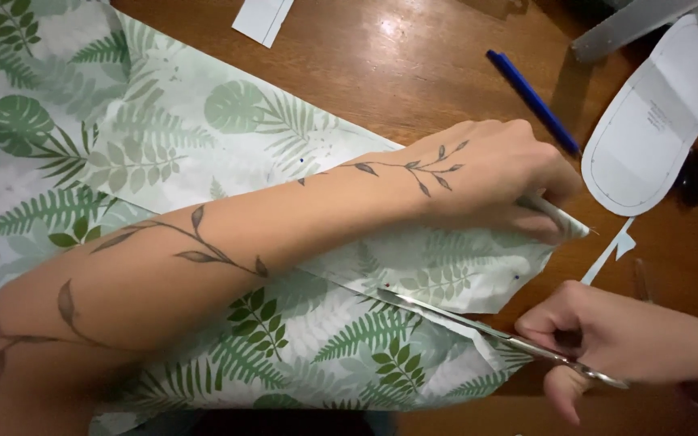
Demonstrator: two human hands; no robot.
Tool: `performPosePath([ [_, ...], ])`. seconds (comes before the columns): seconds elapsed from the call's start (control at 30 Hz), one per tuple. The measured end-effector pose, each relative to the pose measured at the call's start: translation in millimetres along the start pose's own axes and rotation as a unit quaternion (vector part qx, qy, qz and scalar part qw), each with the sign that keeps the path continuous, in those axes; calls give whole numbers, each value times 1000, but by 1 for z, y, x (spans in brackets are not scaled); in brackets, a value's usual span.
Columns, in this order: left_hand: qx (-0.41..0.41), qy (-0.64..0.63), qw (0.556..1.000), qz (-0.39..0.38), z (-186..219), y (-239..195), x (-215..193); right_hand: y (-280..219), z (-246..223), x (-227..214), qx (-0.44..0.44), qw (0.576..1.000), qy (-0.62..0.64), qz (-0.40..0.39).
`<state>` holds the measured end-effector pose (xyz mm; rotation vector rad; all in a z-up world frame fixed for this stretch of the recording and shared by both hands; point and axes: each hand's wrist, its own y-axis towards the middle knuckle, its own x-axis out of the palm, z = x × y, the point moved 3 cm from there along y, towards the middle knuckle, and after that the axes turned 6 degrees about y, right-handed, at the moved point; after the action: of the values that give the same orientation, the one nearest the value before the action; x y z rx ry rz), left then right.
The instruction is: The person cuts a piece of green leaf-patterned fabric using scissors, following a pinned pattern. They then use a ruler and a blue pen to mark lines on the fabric before cutting again.
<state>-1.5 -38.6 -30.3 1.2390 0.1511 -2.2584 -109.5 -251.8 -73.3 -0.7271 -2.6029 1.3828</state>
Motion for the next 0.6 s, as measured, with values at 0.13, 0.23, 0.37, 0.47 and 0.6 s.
performPosePath([
  [0.13, 9, 3, 1000, 14, -2, 4, 4, -2, -40, 8, -129, 986, -110, 10],
  [0.23, 12, 21, 999, 24, -2, 3, 4, -13, -39, 10, -164, 952, -223, 131],
  [0.37, 20, 24, 999, 33, 3, 1, -4, -11, -24, 7, -44, 954, -222, 196],
  [0.47, 3, 14, 1000, 21, 4, 3, -4, -4, -24, 7, 112, 958, -212, 157],
  [0.6, -2, 33, 999, 26, 7, 4, -5, 5, -28, 5, -43, 986, -146, 72],
])
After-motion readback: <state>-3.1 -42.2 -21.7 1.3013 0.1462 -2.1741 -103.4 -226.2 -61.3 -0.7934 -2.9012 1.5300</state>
